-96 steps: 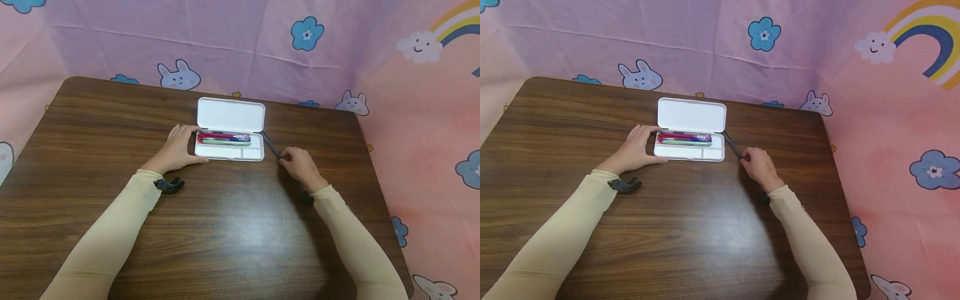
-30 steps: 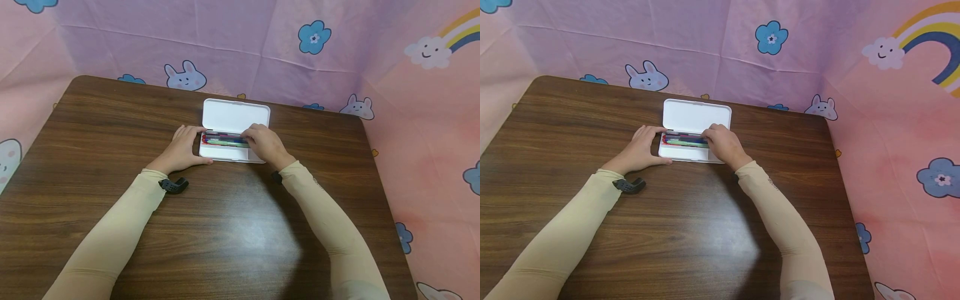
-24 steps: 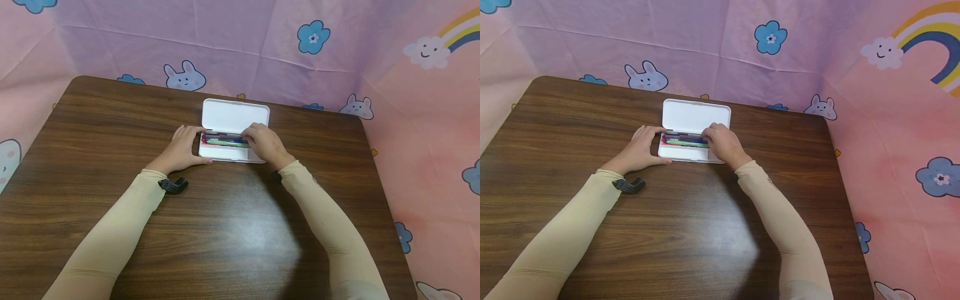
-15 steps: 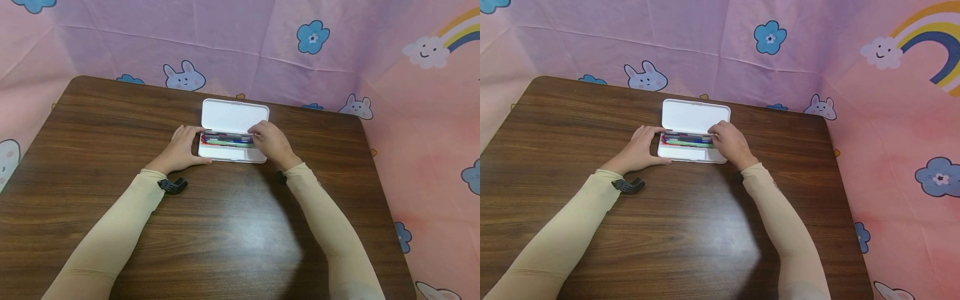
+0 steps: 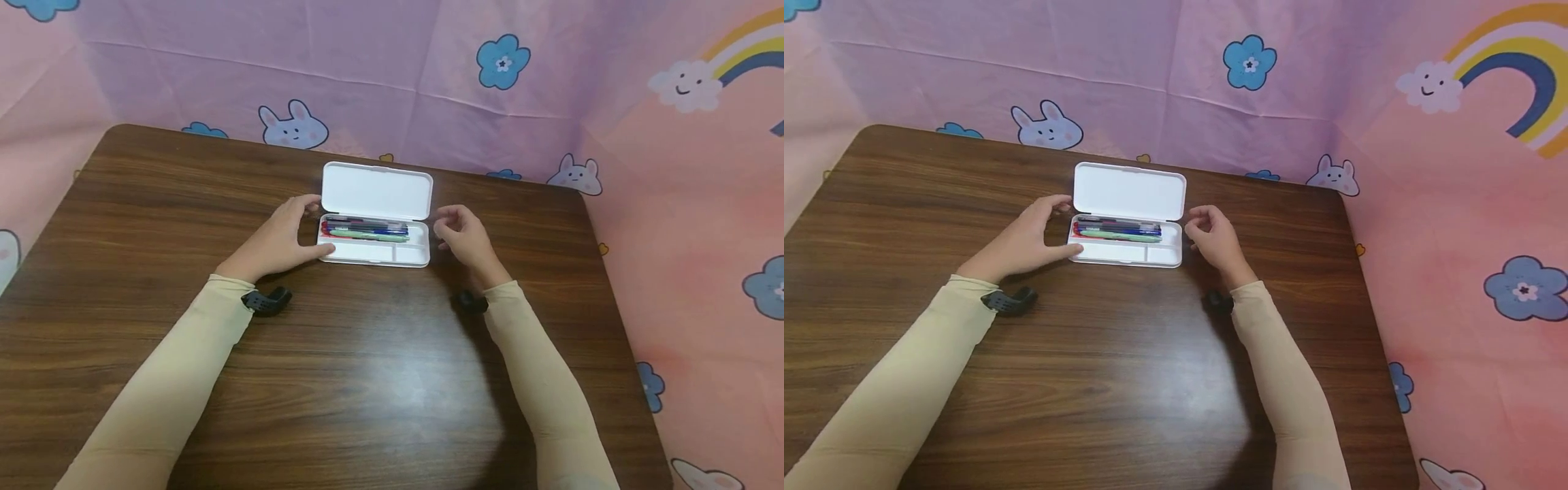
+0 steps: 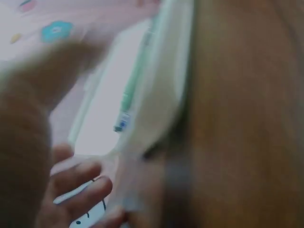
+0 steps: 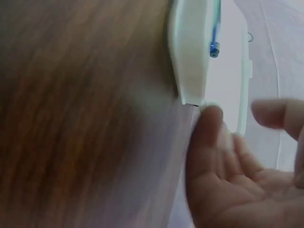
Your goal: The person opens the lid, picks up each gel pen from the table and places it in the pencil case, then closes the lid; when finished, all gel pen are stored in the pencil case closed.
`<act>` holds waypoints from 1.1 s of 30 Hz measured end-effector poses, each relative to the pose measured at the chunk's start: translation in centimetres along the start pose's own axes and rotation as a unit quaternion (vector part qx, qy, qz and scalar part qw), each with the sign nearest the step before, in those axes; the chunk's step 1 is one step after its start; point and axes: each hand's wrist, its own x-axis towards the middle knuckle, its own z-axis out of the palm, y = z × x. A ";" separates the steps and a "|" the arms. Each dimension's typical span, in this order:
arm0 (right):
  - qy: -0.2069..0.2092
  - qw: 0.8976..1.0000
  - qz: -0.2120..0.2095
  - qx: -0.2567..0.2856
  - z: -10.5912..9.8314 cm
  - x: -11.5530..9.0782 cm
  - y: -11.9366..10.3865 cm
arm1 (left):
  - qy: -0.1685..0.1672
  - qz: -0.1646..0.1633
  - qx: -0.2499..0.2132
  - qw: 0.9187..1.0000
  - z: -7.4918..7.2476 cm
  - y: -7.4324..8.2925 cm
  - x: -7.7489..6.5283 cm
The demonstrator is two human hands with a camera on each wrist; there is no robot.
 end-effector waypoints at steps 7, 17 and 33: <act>-0.101 0.991 0.066 0.062 -0.3 0.4 0.4 | 0.023 -0.093 -0.192 0.977 -1.0 1.1 0.5; -0.160 0.983 0.073 0.060 -0.3 0.8 0.7 | -0.049 -0.187 -0.283 0.939 -1.2 2.4 2.1; -0.157 0.987 -0.006 0.017 -0.8 -0.4 1.0 | -0.028 -0.143 -0.216 0.965 -0.6 3.5 0.5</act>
